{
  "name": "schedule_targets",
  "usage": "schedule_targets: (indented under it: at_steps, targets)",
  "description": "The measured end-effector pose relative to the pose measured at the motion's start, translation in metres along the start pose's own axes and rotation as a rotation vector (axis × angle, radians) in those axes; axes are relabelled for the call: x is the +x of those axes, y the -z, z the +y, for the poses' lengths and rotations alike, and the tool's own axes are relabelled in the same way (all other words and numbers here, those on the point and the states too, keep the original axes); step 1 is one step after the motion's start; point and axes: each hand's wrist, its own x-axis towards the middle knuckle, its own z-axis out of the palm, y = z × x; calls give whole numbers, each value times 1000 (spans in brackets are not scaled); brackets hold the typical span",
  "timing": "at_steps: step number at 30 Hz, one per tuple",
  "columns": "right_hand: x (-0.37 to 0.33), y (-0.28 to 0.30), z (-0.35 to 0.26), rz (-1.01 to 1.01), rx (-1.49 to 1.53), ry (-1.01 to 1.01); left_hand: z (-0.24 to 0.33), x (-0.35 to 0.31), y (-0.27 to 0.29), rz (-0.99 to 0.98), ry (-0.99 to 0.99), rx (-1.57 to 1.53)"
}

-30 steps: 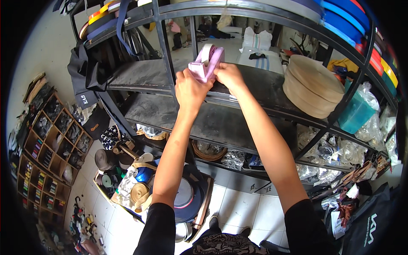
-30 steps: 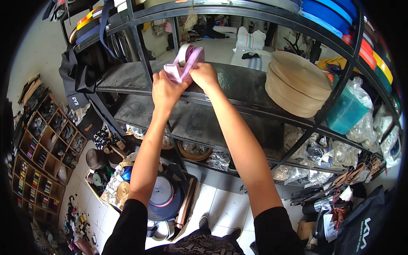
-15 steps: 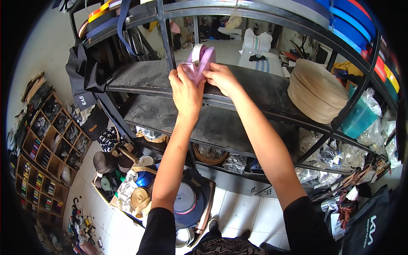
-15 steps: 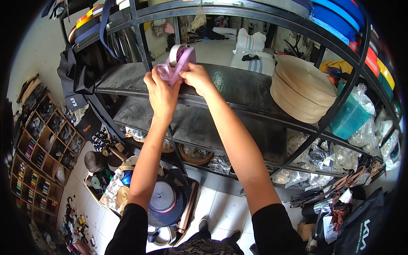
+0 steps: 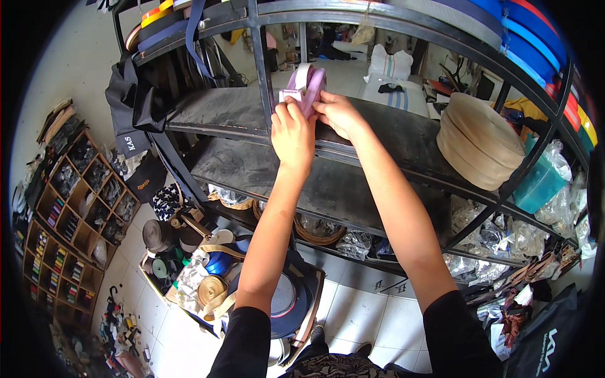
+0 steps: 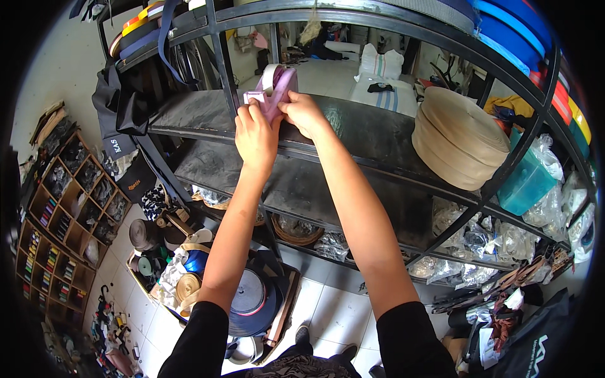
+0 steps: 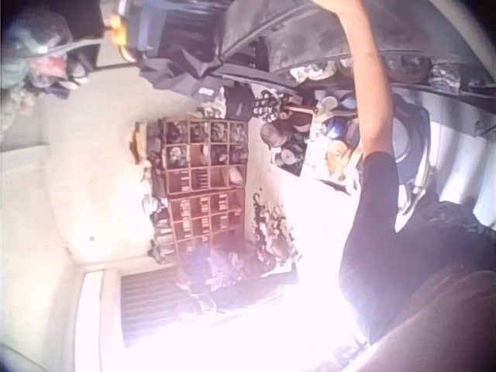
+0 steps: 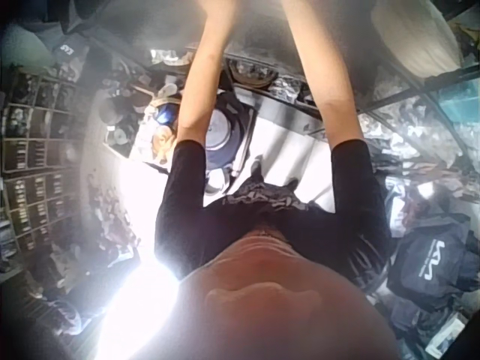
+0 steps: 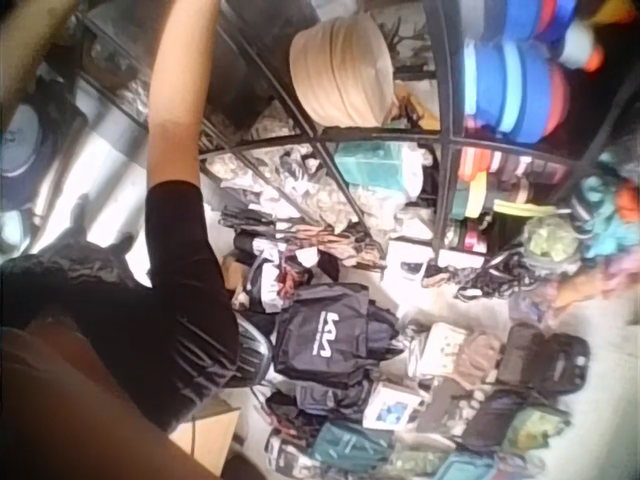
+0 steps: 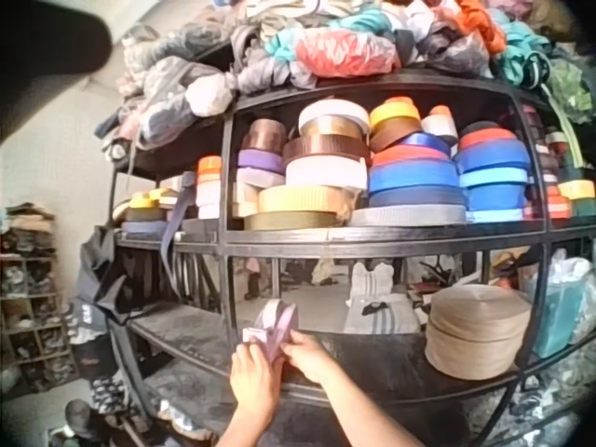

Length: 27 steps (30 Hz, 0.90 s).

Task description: The person organizes rolls of webbing, winding loose straps and placing the rolls onto the storage shelf by hand.

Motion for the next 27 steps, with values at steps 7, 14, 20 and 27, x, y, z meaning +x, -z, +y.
schedule_targets:
  at_steps: [7,14,20,27]
  targets:
    - [-3,-5,-2,-53,46,-10,-5,-8,10,-38,22,-88]
    - [-8,4,6,26,-19,60,-22,-47,71,-134,-58,-330]
    - [-106,-68,1,50,69,305,-120,-91,173,-379,65,-253]
    - [-221,-116,113,-453,-403,-105,-166,-210,260,-733,484,-192]
